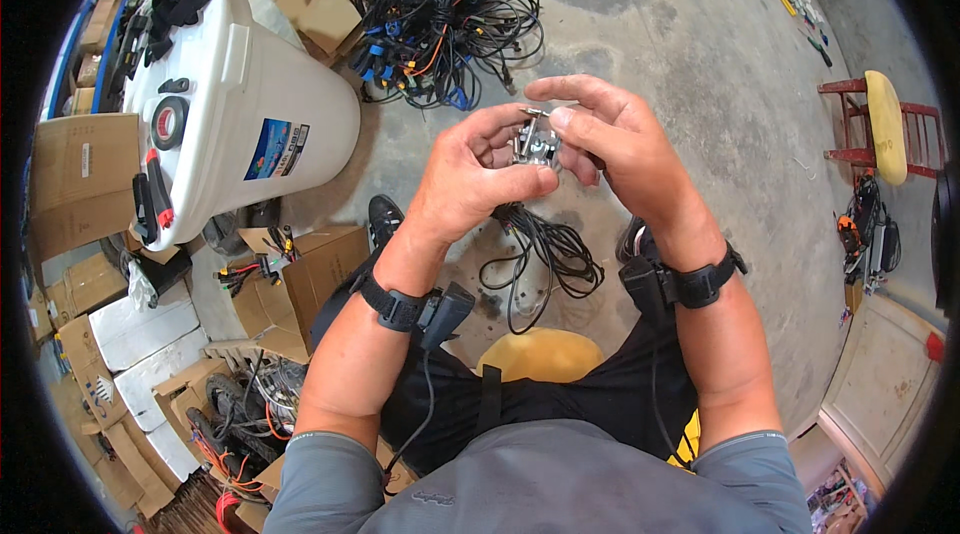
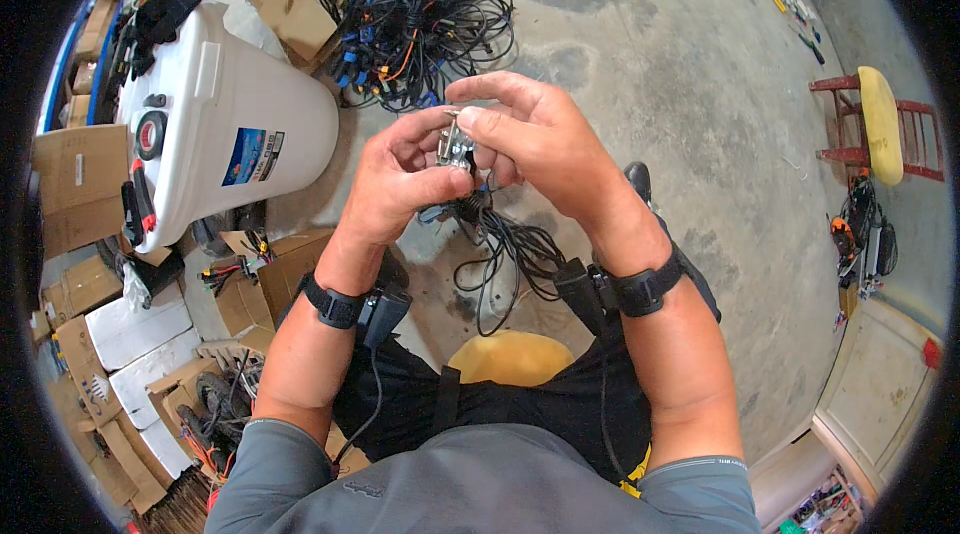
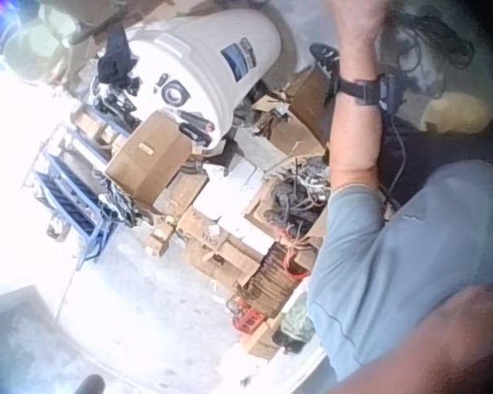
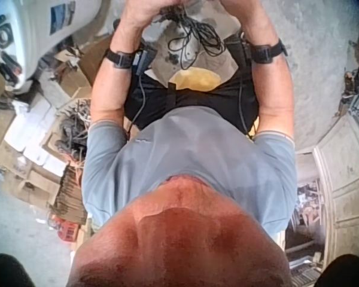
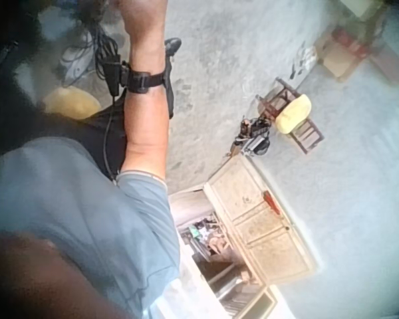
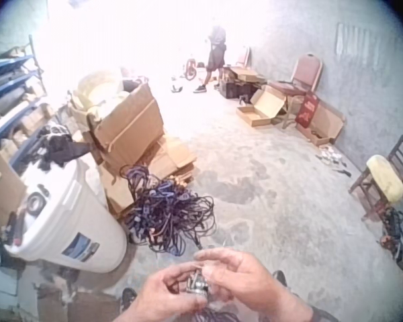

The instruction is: Repairing and assembling a wiring harness and electrical component, likely a contactor or relay.

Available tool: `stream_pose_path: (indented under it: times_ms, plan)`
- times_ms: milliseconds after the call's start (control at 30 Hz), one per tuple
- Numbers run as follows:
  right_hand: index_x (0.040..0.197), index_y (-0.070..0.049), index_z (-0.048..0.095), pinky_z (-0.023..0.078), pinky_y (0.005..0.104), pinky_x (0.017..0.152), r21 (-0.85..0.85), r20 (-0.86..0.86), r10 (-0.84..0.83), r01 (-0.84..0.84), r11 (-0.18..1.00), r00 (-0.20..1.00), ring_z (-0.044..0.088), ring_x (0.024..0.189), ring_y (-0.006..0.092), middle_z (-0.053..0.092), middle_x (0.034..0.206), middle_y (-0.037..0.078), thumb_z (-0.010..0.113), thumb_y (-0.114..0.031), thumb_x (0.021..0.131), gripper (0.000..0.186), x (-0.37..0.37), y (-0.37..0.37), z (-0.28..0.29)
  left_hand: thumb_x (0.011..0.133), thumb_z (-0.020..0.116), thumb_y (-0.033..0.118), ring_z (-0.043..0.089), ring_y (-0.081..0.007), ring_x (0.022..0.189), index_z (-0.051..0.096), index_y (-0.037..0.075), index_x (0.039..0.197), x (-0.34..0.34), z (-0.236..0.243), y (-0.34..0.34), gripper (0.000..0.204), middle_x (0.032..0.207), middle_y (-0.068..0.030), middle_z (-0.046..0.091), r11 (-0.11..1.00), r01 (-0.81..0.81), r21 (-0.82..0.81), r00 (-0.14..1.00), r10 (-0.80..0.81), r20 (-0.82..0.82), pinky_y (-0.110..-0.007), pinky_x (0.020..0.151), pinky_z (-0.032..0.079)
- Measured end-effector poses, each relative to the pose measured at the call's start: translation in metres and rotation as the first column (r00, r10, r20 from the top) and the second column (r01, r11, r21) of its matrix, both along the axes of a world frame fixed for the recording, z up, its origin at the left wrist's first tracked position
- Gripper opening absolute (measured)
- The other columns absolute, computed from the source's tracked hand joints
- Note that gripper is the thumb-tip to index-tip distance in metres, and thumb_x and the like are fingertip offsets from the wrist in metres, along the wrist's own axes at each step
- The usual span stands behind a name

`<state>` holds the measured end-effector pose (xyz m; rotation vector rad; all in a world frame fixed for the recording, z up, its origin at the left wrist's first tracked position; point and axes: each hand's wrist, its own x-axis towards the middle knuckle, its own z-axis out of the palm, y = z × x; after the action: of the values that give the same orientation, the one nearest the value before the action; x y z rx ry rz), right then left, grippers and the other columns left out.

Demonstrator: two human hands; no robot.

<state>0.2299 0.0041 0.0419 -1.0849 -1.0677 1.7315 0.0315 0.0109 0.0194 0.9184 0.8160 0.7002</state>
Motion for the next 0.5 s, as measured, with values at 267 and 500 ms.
stream_pose_path:
  times_ms: [267, 500]
  plan:
    - [0.126, 0.003, 0.057, 0.046, 0.0204, 0.064, 0.039, -0.061, 0.053, -0.051, 0.998, 0.997, 0.056, 0.07, 0.0059, 0.062, 0.087, 0.001, 0.075, -0.02, 0.085, 0.051, -0.004, -0.002, 0.005, 0.076, 0.078, 0.0, 0.066, -0.0187, 0.099, 0.048, -0.007, 0.129, -0.002, 0.002, -0.001, 0.061, 0.111, -0.0138, 0.065, 0.985, -0.138, 0.1, 0.99, 0.139, -0.001, -0.031, 0.085, 0.057]
    - [0.141, -0.007, 0.05, 0.051, 0.0265, 0.075, 0.42, 0.263, 0.049, -0.16, 0.893, 0.964, 0.058, 0.094, 0.0135, 0.056, 0.12, 0.006, 0.09, -0.025, 0.068, 0.085, -0.007, -0.002, -0.012, 0.077, 0.075, 0.001, 0.063, -0.0162, 0.094, 0.05, -0.002, 0.13, -0.002, 0.009, -0.003, 0.058, 0.109, -0.0132, 0.064, 0.917, -0.274, 0.291, 0.96, 0.277, 0.033, -0.028, 0.078, 0.056]
